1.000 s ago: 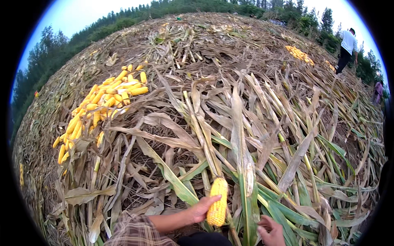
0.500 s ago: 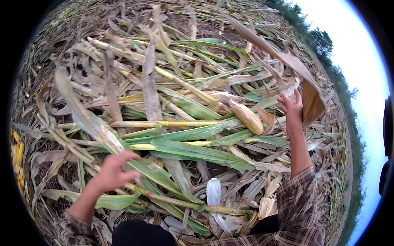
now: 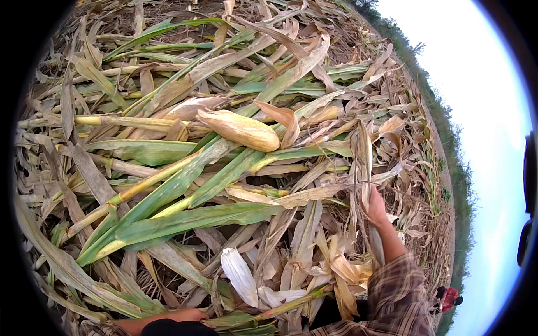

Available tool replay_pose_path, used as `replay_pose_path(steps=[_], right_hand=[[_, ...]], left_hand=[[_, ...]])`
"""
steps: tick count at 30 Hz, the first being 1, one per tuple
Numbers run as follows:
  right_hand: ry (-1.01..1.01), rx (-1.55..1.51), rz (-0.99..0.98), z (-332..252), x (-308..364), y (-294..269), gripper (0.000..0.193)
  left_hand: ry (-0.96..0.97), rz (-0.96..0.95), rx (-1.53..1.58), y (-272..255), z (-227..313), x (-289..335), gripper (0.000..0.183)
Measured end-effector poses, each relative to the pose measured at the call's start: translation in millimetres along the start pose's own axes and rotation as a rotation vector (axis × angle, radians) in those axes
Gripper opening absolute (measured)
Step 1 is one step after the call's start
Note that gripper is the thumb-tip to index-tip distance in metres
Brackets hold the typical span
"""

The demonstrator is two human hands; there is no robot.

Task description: The person shucks corn cobs by hand in a harvested cornfield. They repeatedly pick up cobs, peel back the husks, and place the shucked corn into a pile while other workers are visible in the background.

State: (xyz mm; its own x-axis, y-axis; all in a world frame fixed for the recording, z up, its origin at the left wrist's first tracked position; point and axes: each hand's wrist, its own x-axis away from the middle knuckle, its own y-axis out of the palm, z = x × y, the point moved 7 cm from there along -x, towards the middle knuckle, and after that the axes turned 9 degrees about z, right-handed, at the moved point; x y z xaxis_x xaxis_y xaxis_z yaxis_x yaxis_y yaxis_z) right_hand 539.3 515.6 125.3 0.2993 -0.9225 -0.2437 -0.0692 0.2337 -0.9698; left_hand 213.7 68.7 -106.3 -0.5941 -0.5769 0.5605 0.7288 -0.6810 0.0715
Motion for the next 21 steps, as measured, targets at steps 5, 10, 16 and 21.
replay_pose_path(steps=[5, 10, 16, 21], right_hand=[[0.114, 0.133, 0.063, 7.9, 39.6, 43.2, 0.056], [0.072, -0.710, 0.322, -121.9, -27.3, -55.6, 0.055], [-0.333, -0.747, -0.047, -237.0, -38.7, -47.4, 0.044], [-0.474, -0.123, -0.408, -220.2, 19.8, 109.8, 0.038]], left_hand=[[0.125, 0.608, -0.219, -149.8, 118.7, 9.5, 0.041], [0.082, 0.424, -0.485, -157.5, 109.0, -48.9, 0.053], [0.197, 0.532, -0.556, -108.2, 107.7, -49.7, 0.036], [0.288, 0.364, -0.779, -107.4, 137.8, -45.6, 0.033]])
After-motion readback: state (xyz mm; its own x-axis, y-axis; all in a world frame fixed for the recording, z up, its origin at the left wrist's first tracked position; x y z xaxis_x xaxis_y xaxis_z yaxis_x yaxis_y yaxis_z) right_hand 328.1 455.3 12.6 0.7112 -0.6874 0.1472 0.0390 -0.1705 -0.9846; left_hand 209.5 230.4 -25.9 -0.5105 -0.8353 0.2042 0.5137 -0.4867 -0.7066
